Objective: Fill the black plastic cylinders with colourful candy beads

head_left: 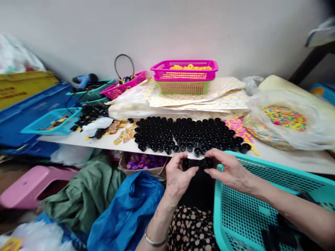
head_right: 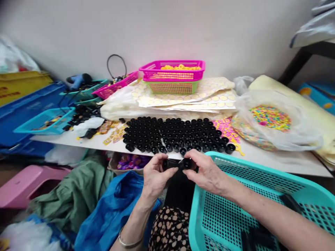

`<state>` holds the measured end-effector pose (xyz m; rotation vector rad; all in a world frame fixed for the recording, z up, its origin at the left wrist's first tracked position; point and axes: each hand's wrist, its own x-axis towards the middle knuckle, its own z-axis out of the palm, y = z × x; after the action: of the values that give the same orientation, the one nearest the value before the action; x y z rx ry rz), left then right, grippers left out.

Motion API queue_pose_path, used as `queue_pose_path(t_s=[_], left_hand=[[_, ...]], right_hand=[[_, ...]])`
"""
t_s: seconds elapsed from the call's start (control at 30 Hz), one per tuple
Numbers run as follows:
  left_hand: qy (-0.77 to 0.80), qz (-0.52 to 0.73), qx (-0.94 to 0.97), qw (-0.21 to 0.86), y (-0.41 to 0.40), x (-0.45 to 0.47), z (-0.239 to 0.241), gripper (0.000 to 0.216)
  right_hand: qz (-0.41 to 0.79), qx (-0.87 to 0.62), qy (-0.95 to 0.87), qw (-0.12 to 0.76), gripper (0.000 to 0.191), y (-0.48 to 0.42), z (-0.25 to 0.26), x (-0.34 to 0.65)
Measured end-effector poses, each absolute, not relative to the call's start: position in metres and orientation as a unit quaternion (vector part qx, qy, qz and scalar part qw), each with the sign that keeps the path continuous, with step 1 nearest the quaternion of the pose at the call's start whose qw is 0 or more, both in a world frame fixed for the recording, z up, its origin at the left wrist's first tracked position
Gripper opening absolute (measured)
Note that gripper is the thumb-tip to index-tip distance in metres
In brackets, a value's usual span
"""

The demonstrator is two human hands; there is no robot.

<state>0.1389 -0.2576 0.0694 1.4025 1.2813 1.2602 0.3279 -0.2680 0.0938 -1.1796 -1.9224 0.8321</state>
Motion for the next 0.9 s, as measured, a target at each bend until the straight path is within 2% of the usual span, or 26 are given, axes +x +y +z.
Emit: queue_pose_path(t_s=[0.1, 0.23, 0.6, 0.73, 0.9], left_hand=[[0.553, 0.575, 0.453, 0.398, -0.256, 0.109, 0.057, 0.040], [0.580, 0.616, 0.424, 0.323, -0.250, 0.071, 0.039, 0.043], [0.677, 0.580, 0.424, 0.160, -0.206, 0.008, 0.000, 0.052], [0.716, 0.533, 0.441, 0.091, -0.189, 0.003, -0.001, 0.049], [0.728, 0.497, 0.468, 0.064, -0.179, 0.006, -0.003, 0.046]], right_hand=[[0.299, -0.416, -0.788, 0.342, 0.024, -0.244, 0.091, 0.297], [0.191, -0.369, -0.853, 0.316, 0.022, -0.216, 0.083, 0.258], [0.012, -0.405, -0.894, 0.191, 0.016, -0.189, 0.068, 0.183], [-0.022, -0.430, -0.889, 0.157, 0.015, -0.188, 0.065, 0.171], [-0.040, -0.440, -0.888, 0.127, 0.016, -0.182, 0.057, 0.165]])
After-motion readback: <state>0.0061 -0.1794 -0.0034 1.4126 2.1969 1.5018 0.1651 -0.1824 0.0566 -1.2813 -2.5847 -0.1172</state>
